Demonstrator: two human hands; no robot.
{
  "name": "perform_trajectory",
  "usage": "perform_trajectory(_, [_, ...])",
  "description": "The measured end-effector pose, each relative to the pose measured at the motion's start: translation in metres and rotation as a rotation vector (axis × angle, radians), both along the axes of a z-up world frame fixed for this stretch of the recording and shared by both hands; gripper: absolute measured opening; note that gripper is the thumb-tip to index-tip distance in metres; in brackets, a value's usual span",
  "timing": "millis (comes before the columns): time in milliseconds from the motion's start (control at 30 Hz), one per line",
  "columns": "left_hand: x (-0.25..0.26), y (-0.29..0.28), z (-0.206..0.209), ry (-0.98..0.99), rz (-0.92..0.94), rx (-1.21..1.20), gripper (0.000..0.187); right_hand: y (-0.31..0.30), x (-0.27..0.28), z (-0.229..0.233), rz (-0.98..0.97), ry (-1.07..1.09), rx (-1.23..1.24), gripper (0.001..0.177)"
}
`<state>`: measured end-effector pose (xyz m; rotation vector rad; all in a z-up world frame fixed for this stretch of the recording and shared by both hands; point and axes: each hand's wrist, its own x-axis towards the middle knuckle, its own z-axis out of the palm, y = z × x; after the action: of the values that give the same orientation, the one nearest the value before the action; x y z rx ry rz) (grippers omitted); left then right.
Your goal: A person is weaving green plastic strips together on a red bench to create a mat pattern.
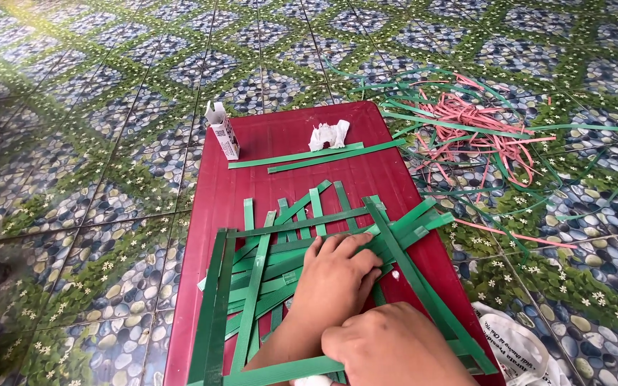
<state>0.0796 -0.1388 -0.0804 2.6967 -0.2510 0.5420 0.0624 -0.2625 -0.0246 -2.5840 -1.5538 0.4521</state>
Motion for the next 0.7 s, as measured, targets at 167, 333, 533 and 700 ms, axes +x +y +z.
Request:
perform_trajectory(167, [-0.004, -0.001, 0.006, -0.002, 0.006, -0.009, 0.030, -0.009, 0.006, 0.012, -0.005, -0.035, 0.030, 0.035])
perform_trajectory(333, [-0.004, -0.001, 0.004, 0.065, 0.030, -0.006, 0.036, -0.021, 0.012, 0.025, -0.057, -0.279, 0.238, 0.043])
perform_trajectory(533, [-0.009, 0.003, 0.013, 0.051, 0.053, 0.032, 0.034, -0.037, 0.024, 0.044, -0.113, -0.384, 0.424, 0.045])
perform_trajectory(700, [-0.006, 0.002, -0.002, -0.080, 0.130, -0.083, 0.039, -0.040, 0.029, 0.045, -0.103, -0.514, 0.499, 0.030])
